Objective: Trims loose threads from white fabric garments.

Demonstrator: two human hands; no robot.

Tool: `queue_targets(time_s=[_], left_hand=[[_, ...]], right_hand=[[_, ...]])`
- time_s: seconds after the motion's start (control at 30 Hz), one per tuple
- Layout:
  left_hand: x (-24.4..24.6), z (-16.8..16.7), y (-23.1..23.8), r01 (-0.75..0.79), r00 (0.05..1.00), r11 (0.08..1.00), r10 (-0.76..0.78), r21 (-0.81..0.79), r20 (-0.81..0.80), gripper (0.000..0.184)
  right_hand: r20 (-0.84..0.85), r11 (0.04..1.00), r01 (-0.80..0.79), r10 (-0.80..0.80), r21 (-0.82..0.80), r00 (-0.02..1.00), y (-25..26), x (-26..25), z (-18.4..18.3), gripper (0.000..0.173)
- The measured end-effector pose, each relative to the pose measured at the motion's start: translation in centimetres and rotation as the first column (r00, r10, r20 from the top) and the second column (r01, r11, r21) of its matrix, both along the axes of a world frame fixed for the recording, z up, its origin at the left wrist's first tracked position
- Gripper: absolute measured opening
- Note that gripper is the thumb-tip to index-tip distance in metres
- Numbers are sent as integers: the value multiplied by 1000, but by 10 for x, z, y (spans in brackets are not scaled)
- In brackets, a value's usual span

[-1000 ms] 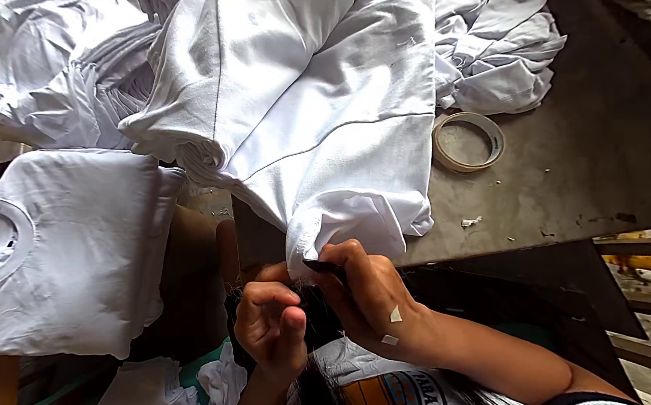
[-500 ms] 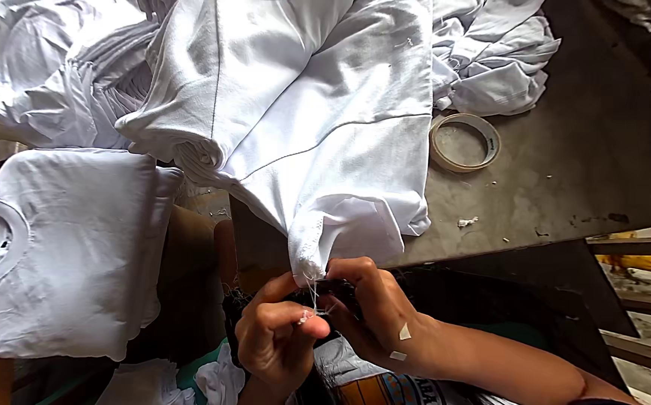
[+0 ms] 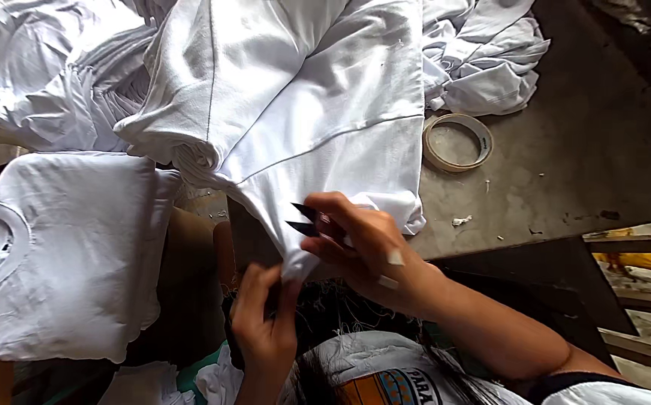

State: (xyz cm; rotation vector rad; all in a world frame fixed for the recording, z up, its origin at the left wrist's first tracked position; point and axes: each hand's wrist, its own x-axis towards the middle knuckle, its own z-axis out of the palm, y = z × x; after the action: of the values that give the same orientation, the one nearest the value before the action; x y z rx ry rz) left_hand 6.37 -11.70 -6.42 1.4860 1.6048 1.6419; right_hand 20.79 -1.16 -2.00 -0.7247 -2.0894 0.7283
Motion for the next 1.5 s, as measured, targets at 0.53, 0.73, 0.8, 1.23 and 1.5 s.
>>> queue_targets(time_s=[0.53,0.73,0.8,1.23,1.5], left_hand=[[29,-13,-6,263,771,928,-367,264,521,18],[28,-10,-8,253,856,937,-333,240,396,18],[30,-10,-7,243,868,940,-321,238,380,17],[40,1,11,11,765,960,-189,281,615,16],[41,5,13,-140,949,942,40,306,313,20]], right_hand=[[179,985,84,-112,153,978,-32,33,-27,21],[147,991,-3,-16,131,989,-26,38,-26,22],[162,993,-57,40,106,986,-25,40,-25,21],[163,977,149,-173,150,971,-34,28,-31,27],[69,918,242,-277,316,959,-34,29,-21,22]])
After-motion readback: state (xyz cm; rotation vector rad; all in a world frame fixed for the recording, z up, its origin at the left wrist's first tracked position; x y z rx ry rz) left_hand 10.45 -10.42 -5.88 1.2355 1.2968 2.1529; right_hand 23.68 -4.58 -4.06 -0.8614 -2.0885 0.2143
